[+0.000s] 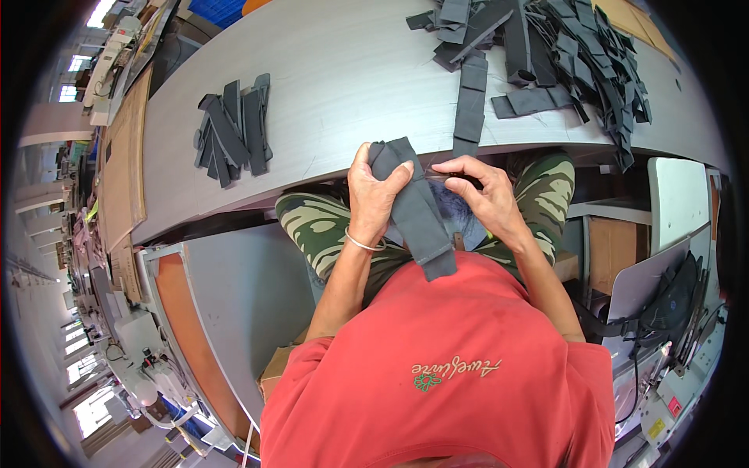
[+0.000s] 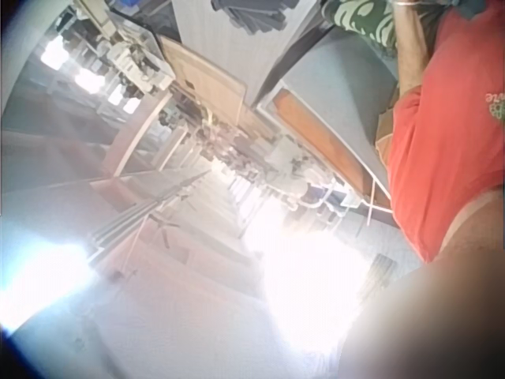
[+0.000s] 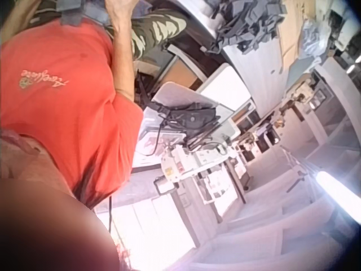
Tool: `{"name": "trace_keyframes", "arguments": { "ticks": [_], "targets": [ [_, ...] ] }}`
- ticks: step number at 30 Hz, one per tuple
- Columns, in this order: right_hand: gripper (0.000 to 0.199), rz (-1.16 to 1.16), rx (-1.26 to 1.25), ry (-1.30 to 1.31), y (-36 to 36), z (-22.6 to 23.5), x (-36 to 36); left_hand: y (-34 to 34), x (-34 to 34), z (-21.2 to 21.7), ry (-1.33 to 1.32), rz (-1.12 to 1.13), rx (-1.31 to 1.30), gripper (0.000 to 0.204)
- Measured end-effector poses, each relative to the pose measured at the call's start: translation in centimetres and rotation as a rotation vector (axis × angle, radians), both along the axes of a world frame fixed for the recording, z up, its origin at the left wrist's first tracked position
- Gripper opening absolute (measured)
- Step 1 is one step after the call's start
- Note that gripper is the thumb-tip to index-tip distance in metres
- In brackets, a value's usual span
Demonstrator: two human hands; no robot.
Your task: Trimming excess material and cleaning black foam components using snips.
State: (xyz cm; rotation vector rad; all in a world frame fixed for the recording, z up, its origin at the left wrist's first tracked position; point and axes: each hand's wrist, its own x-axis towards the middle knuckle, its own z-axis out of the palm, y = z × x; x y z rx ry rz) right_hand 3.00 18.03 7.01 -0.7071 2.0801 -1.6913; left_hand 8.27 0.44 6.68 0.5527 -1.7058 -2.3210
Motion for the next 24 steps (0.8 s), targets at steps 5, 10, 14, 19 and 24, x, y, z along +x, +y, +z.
{"name": "trace_keyframes", "arguments": {
  "ticks": [5,10,14,19,24],
  "targets": [
    [0.019,-0.036,0.047,0.097,-0.24,0.39,0.11,0.11,0.01,0.08,-0.020,-0.005,-0.008,0.024],
    [0.017,-0.016,0.164,0.317,-0.12,0.17,-0.07,0.05,-0.12,-0.04,-0.033,-0.013,-0.023,0.024],
    [0.016,-0.050,0.050,0.059,-0.27,0.01,0.19,0.16,-0.21,0.33,-0.010,-0.007,-0.004,0.026],
    [0.016,-0.080,-0.008,-0.019,-0.39,-0.06,0.38,0.10,-0.12,0.32,-0.008,-0.010,-0.050,0.027],
    [0.017,-0.066,0.014,0.000,-0.28,0.07,0.26,0.01,-0.31,0.17,0.010,-0.008,-0.115,0.028]
  ]
}}
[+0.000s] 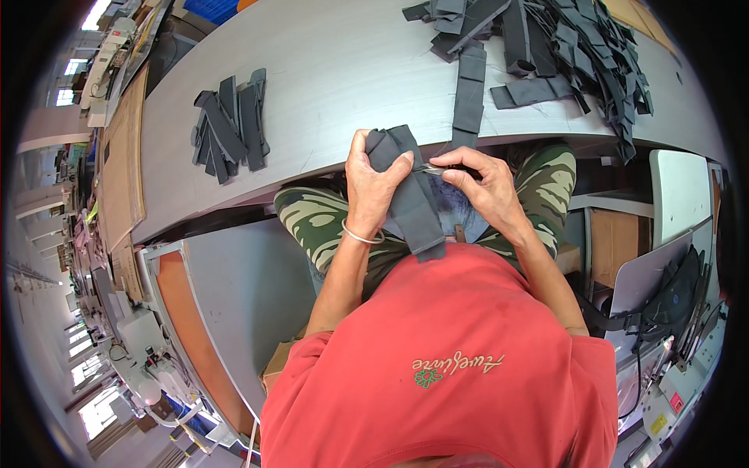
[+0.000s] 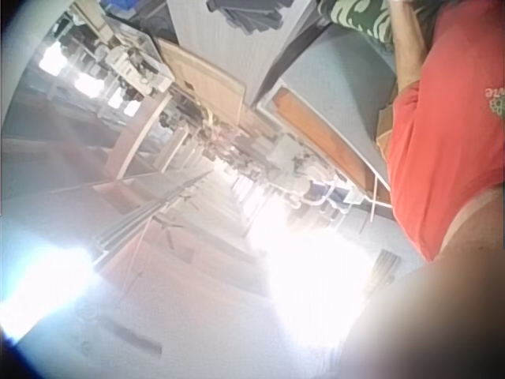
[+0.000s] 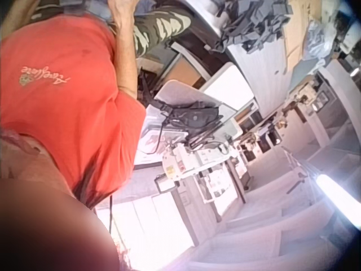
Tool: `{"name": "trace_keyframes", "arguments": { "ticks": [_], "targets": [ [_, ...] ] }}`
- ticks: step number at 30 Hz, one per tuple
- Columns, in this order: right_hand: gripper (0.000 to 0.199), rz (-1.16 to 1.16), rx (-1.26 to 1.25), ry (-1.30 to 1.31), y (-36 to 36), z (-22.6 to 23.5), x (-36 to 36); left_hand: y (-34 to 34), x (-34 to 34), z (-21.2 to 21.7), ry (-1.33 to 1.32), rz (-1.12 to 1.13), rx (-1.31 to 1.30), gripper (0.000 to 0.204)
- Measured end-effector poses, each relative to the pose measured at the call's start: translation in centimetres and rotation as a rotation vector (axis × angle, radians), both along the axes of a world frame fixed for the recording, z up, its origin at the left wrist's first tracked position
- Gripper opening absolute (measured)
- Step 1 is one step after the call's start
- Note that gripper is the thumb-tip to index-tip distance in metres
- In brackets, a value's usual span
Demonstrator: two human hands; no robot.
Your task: Trimming excess material and cleaning black foam components using snips.
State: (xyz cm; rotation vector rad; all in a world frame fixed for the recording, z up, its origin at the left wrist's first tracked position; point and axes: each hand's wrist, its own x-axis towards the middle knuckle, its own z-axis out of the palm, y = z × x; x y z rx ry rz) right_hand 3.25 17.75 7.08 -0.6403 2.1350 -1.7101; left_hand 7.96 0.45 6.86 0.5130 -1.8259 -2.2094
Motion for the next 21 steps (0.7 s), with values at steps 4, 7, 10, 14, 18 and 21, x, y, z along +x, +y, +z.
{"name": "trace_keyframes", "arguments": {
  "ticks": [4,7,10,14,18,21],
  "targets": [
    [0.016,-0.012,0.012,0.028,-0.1,0.1,0.0,-0.1,0.0,-0.2,-0.019,-0.004,-0.026,0.028],
    [0.015,-0.018,0.034,0.060,0.0,0.0,-0.1,0.0,0.0,-0.2,-0.032,-0.004,-0.025,0.028],
    [0.013,-0.020,0.066,0.122,0.0,0.0,-0.1,0.0,0.1,-0.3,-0.049,-0.009,-0.015,0.029],
    [0.019,-0.061,-0.078,-0.016,0.3,-0.8,-0.2,0.1,0.0,-0.4,0.031,0.032,0.210,0.035],
    [0.041,0.102,-0.251,-0.229,0.3,-0.7,-0.2,-0.4,0.2,-0.4,0.139,0.006,0.329,0.049],
    [0.052,0.187,-0.221,-0.340,-0.4,0.0,0.6,-0.7,0.2,-1.0,0.210,-0.069,0.372,0.065]
  ]
}}
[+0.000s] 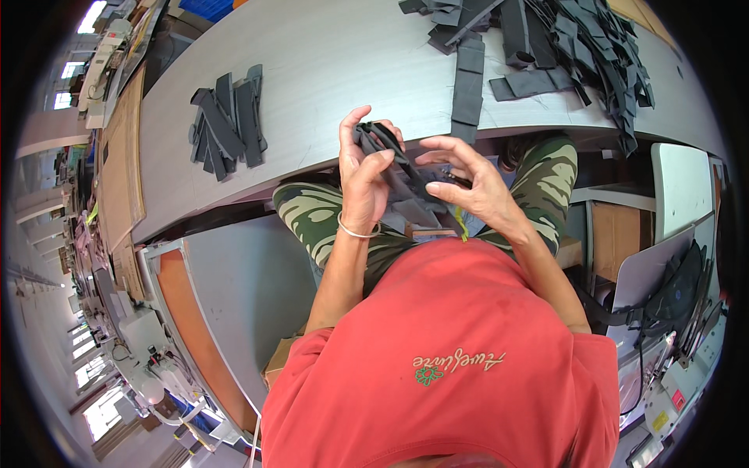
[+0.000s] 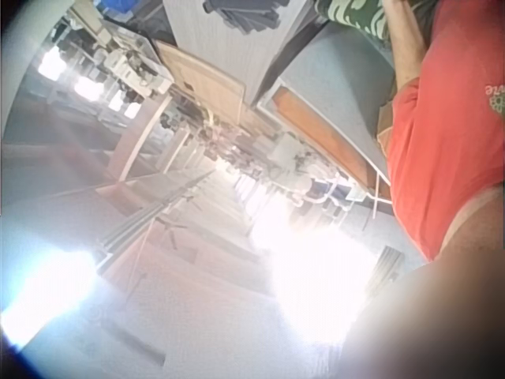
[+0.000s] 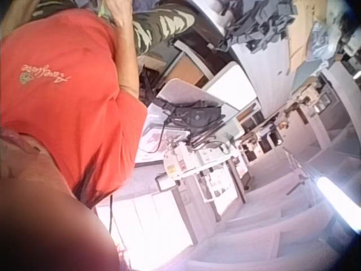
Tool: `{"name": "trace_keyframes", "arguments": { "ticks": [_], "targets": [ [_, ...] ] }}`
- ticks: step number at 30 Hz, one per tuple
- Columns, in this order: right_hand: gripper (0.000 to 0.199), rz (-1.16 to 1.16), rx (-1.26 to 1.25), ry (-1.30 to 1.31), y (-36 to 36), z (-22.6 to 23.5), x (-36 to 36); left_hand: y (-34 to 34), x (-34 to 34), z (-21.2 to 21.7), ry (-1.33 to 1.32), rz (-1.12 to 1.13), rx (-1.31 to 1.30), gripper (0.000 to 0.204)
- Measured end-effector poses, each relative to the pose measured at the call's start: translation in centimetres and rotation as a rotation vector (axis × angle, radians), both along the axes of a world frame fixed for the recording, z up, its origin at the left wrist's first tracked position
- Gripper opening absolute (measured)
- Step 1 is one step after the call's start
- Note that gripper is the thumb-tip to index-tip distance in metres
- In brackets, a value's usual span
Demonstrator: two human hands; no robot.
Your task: Trimming excess material and cleaning black foam components using snips.
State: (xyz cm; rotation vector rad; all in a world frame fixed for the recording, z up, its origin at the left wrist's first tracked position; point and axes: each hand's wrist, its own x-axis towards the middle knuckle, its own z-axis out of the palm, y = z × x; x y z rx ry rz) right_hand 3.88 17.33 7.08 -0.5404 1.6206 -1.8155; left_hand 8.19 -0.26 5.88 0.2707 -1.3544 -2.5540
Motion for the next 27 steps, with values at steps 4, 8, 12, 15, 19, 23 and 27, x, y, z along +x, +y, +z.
{"name": "trace_keyframes", "arguments": {
  "ticks": [4,8,12,15,19,23,27],
  "targets": [
    [0.054,0.045,-0.078,-0.069,-0.6,-0.3,0.4,0.0,0.0,0.4,0.117,-0.122,0.050,0.085],
    [0.058,0.163,-0.053,-0.068,-0.5,-0.1,0.4,-0.3,0.1,0.0,0.178,-0.170,0.059,0.095],
    [0.056,0.135,0.002,0.024,-0.4,1.4,0.5,-0.6,0.1,0.1,0.213,-0.187,0.054,0.100],
    [0.053,0.062,0.128,-0.074,-0.1,1.7,0.2,-0.8,0.3,0.7,0.197,-0.221,0.096,0.099],
    [0.050,-0.047,0.015,0.022,0.2,0.7,-0.3,-0.3,0.2,-0.1,0.073,-0.214,0.191,0.093],
    [0.045,-0.177,0.000,0.131,0.1,0.5,-0.7,0.3,0.7,-0.5,-0.096,-0.265,-0.013,0.098],
    [0.047,-0.255,-0.008,0.118,0.7,0.3,-1.1,1.0,0.3,-0.6,-0.104,-0.229,0.042,0.105]
  ]
}}
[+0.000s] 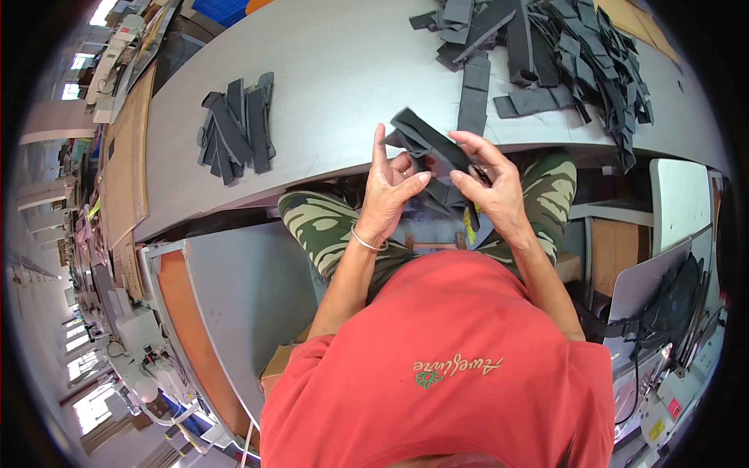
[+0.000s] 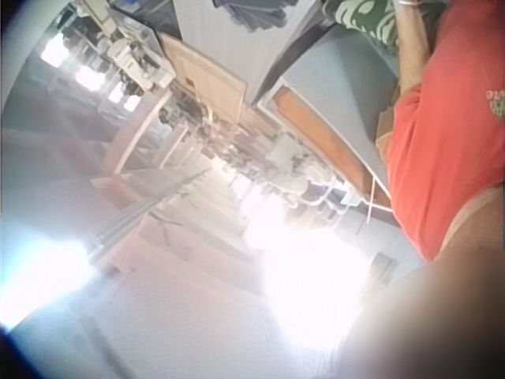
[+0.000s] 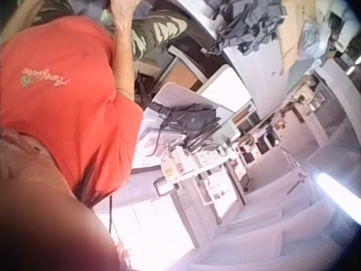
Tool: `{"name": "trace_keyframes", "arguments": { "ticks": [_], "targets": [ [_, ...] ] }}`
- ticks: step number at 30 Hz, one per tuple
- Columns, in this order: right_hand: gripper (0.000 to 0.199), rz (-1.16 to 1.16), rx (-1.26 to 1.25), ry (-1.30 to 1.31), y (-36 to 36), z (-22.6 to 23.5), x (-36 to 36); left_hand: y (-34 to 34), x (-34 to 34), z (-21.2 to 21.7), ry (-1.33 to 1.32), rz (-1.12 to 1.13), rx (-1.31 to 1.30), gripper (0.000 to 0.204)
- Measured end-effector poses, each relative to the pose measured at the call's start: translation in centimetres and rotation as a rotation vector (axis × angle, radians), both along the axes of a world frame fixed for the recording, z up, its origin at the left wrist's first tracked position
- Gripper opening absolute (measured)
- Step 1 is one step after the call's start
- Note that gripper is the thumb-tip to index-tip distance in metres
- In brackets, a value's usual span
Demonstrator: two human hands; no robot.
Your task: Trimming excess material and cleaning black foam components using snips.
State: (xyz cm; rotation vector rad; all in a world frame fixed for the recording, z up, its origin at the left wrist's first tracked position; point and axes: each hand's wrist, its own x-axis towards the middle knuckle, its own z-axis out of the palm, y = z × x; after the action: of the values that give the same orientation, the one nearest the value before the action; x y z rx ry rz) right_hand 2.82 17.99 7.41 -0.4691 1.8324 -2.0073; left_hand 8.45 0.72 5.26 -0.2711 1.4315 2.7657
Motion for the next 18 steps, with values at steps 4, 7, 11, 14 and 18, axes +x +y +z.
{"name": "trace_keyframes", "arguments": {
  "ticks": [4,7,11,14,18],
  "targets": [
    [0.047,-0.117,-0.028,0.062,-0.4,0.1,-0.6,-0.9,0.0,-0.5,-0.046,-0.026,-0.032,0.077],
    [0.044,-0.048,0.106,0.123,-0.2,-1.1,-1.4,-1.2,-0.1,-0.5,-0.026,0.079,-0.122,0.039],
    [0.031,-0.063,0.354,0.220,1.2,-2.7,-4.0,-5.9,-1.3,0.6,-0.094,0.239,-0.583,0.033],
    [0.031,-0.103,0.611,0.516,1.1,-4.7,-5.4,-11.9,-2.5,2.8,0.129,0.582,-1.013,0.045],
    [0.034,-0.097,0.908,0.564,0.1,-5.4,-5.7,-20.0,-4.9,4.1,-0.014,0.884,-1.718,0.059]
  ]
}}
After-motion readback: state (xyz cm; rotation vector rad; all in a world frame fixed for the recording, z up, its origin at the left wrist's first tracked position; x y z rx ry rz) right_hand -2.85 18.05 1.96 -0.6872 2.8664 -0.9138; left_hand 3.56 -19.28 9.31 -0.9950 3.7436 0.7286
